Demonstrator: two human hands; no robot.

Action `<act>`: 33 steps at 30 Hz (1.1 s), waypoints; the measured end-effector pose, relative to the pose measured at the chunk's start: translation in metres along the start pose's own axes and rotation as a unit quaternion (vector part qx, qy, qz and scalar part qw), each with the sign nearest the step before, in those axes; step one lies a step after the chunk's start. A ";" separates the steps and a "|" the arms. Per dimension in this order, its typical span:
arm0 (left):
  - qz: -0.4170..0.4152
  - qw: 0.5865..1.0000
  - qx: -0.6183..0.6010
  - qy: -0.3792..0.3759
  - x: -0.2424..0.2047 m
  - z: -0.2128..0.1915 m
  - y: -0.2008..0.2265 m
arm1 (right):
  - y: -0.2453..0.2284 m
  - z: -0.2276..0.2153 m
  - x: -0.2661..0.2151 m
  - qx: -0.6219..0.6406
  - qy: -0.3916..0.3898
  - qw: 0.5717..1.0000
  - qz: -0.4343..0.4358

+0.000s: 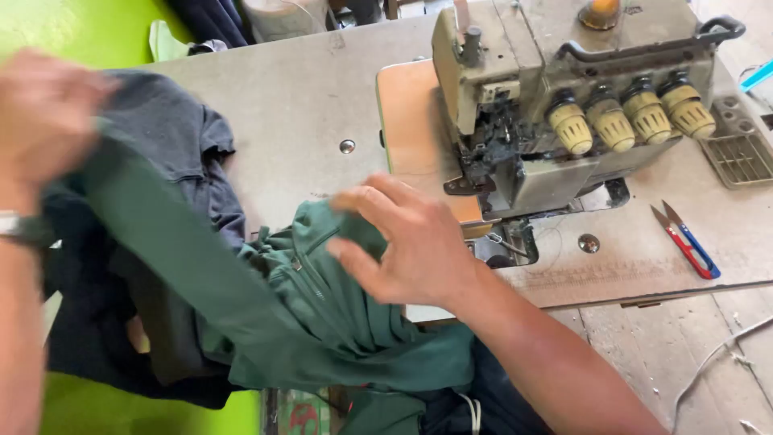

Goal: The person uses a pair of pliers to adjust and manipulate the internal components of a sewing machine, specifically focusing on the needle and thread area. They repeatedly pull threads and adjust parts within the machine's mechanism.

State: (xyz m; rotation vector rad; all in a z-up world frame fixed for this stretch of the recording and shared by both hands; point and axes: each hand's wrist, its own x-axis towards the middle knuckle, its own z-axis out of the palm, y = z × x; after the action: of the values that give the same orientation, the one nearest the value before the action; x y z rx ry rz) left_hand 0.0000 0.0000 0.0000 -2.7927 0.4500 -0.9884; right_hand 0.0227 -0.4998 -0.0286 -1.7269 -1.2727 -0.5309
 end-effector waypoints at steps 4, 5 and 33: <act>-0.029 0.986 -0.124 -0.109 0.077 -0.025 0.199 | -0.022 -0.046 -0.036 0.142 -0.068 0.987 -0.002; -0.004 0.972 -0.212 -0.102 0.072 -0.024 0.240 | -0.023 -0.063 -0.052 0.125 -0.051 0.991 -0.025; -0.134 0.980 0.104 -0.108 0.058 0.130 0.212 | 0.217 -0.318 -0.059 -0.197 0.010 0.840 0.506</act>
State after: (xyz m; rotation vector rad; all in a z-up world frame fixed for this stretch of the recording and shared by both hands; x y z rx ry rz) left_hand 0.0766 -0.2149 -0.1156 -2.7705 -0.0576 -0.7131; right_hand 0.2501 -0.8154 -0.0011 -2.4133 -0.0832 -0.1581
